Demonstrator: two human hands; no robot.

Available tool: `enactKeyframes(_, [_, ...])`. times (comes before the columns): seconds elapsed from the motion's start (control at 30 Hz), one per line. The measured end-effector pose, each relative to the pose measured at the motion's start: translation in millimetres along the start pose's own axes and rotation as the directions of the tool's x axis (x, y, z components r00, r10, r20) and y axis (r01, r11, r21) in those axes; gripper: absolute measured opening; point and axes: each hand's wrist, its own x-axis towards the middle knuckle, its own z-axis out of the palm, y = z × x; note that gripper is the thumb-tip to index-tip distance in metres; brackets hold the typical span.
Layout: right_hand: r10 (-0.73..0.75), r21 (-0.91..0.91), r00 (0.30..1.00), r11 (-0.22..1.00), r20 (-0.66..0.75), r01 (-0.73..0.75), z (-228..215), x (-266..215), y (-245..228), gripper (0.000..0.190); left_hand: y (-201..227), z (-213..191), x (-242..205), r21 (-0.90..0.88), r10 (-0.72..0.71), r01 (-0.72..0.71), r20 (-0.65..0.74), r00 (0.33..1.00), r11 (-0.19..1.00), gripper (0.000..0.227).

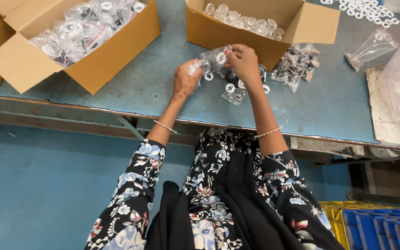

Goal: The person sorts small white and black plastic parts on a table, places them into small clear plastic bags, and puts the filled bags into a cardboard box. The person also handles loose parts and organizes them on the work surface.

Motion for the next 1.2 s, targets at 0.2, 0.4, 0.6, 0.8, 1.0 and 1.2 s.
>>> enactKeyframes(0.2, [-0.343, -0.377, 0.939, 0.873, -0.022, 0.310, 11.4, 3.7, -26.5, 0.010, 14.3, -6.4, -1.7, 0.014, -0.063, 0.062, 0.045, 0.997, 0.998, 0.036])
enactKeyframes(0.4, [-0.385, -0.271, 0.921, 0.882, 0.055, 0.385, 18.1, 7.7, -34.7, 0.009, 16.9, -7.9, -2.3, 0.000, -0.092, 0.093, 0.066, 0.993, 0.996, 0.035])
enactKeyframes(0.6, [-0.257, -0.351, 0.965, 0.899, 0.057, 0.260, 23.1, -7.7, -28.7, 0.013, 16.9, -9.1, -1.7, 0.041, -0.073, 0.071, 0.048, 0.996, 0.997, 0.034])
enactKeyframes(0.8, [-0.530, -0.408, 0.840, 0.796, -0.115, 0.447, 18.0, -15.2, -48.7, 0.009, 21.2, -10.2, -4.2, -0.004, -0.129, 0.129, 0.027, 0.991, 0.992, 0.034])
enactKeyframes(1.0, [-0.557, -0.500, 0.829, 0.732, -0.048, 0.463, 19.1, -15.4, -61.7, 0.010, 21.8, -9.3, -4.5, -0.045, -0.113, 0.113, 0.014, 0.994, 0.993, 0.033])
enactKeyframes(1.2, [-0.555, -0.469, 0.831, 0.742, -0.029, 0.480, 11.2, -19.8, -66.1, 0.012, 19.3, -9.4, -6.9, -0.033, -0.109, 0.110, 0.025, 0.994, 0.993, 0.029])
